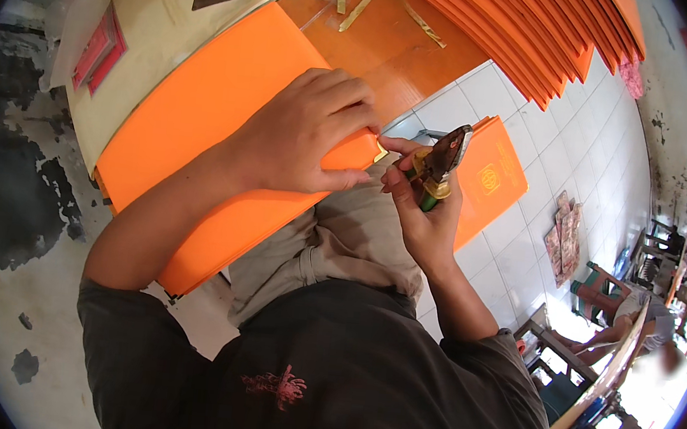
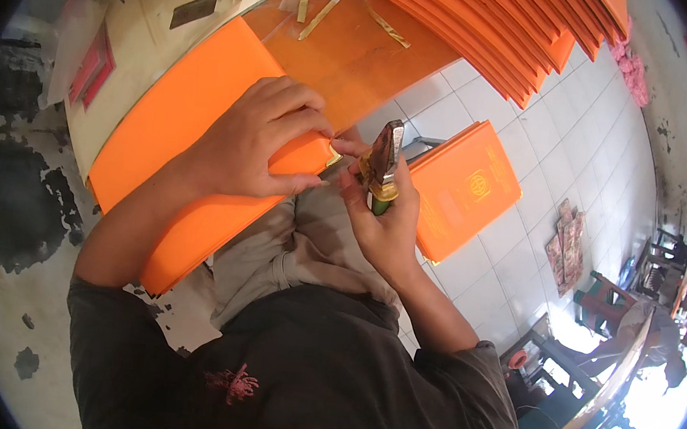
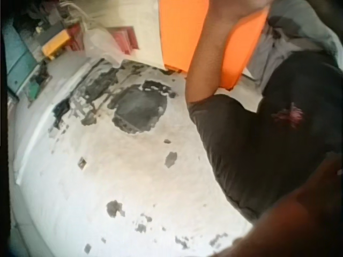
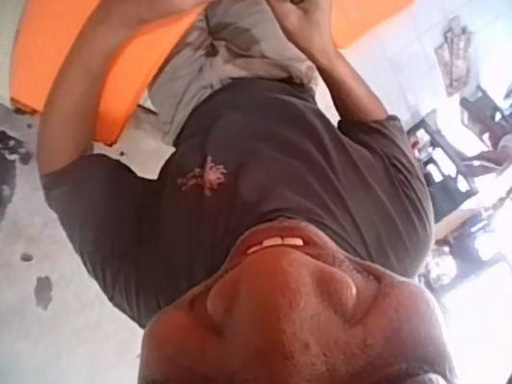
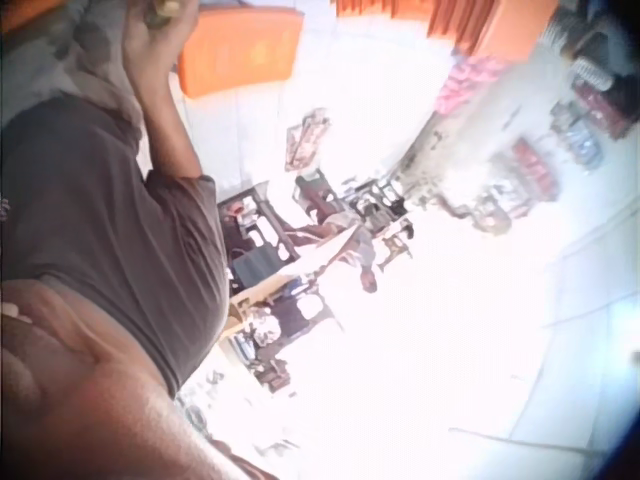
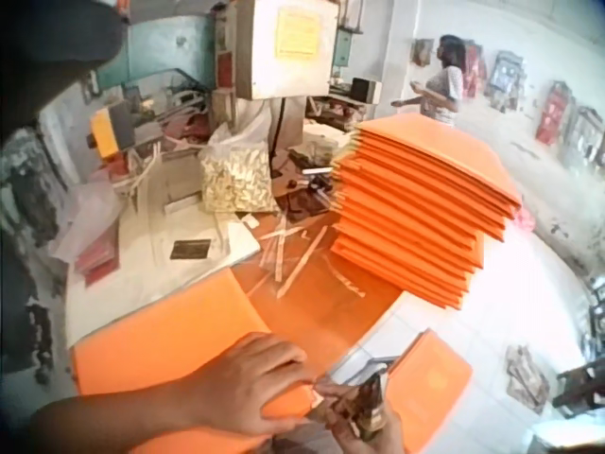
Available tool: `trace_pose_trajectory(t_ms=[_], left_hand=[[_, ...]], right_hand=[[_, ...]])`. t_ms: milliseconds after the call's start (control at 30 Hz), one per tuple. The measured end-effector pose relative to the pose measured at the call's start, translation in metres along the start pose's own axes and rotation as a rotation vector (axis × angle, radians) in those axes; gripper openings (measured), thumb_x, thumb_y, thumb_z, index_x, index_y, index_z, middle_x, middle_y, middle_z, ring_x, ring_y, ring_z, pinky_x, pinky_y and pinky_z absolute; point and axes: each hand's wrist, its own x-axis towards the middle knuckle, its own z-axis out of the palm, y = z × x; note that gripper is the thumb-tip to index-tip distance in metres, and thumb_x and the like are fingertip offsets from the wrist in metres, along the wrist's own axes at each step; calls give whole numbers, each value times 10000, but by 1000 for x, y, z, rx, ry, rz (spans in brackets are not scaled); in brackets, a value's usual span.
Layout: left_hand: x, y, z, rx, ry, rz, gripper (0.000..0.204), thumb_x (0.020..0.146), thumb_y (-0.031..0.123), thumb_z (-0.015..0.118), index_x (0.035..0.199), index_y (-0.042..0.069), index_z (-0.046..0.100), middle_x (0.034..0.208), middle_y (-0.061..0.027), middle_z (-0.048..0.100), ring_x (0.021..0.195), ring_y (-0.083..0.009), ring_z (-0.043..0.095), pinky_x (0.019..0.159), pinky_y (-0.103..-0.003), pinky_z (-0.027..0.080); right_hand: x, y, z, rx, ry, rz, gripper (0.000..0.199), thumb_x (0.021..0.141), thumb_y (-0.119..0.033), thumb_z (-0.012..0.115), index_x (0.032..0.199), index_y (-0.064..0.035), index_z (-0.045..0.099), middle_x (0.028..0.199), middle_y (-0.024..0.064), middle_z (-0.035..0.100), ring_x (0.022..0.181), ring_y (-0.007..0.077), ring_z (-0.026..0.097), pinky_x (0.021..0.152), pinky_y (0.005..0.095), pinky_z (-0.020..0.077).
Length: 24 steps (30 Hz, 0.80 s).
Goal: The person uses pliers to fold down and secure metal fasteners on the edges of orange plastic folders, handling one folder at a time.
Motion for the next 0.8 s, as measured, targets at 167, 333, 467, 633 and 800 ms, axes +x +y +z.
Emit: trace_pose_trajectory(t_ms=[167, 333, 467, 633, 800], left_hand=[[-1, -1, 2, -23, -10, 4, 529, 793, 326, 947, 1215, 107, 714, 1268, -94, 655, 1211, -351, 646, 1072, -495, 516], [-4, -2, 4, 2, 55, 50, 503, 797, 302, 937, 1211, 119, 720, 1262, -81, 661, 1216, -342, 650, 1095, -496, 510], [-6, -2, 1, -58, 35, 34, 482, 788, 274, 932, 1213, 131, 757, 1251, -86, 647, 1224, -325, 640, 1098, -493, 505], [-5, -1, 2, -64, 16, 58, 483, 780, 255, 931, 1232, 154, 795, 1235, -75, 622, 1200, -302, 621, 1079, -477, 497], [-8, -3, 3, -72, -4, 48, 449, 793, 260, 930, 1216, 174, 803, 1206, -63, 605, 1161, -291, 613, 1066, -471, 485]], right_hand=[[-2, -9, -3, 84, -41, 79, 312, 1085, 76, 659, 1379, 18, 573, 1433, 100, 708, 1030, 110, 644, 927, 294, 575], [-2, -13, -11, 215, -108, 150, 184, 1116, 22, 650, 1289, 3, 592, 1452, 143, 698, 1044, 146, 685, 883, 324, 605], [8, -23, -31, 187, -197, 112, 172, 1162, -75, 632, 1310, 4, 592, 1377, 158, 718, 1039, 163, 707, 883, 340, 612], [10, -47, -77, -128, -397, 350, 271, 1194, -191, 619, 1364, 19, 597, 1152, 104, 730, 983, 151, 713, 863, 337, 603], [17, -21, -84, -182, -292, 380, 208, 1174, -191, 655, 1256, -3, 624, 1079, 92, 756, 885, 134, 706, 783, 318, 584]])
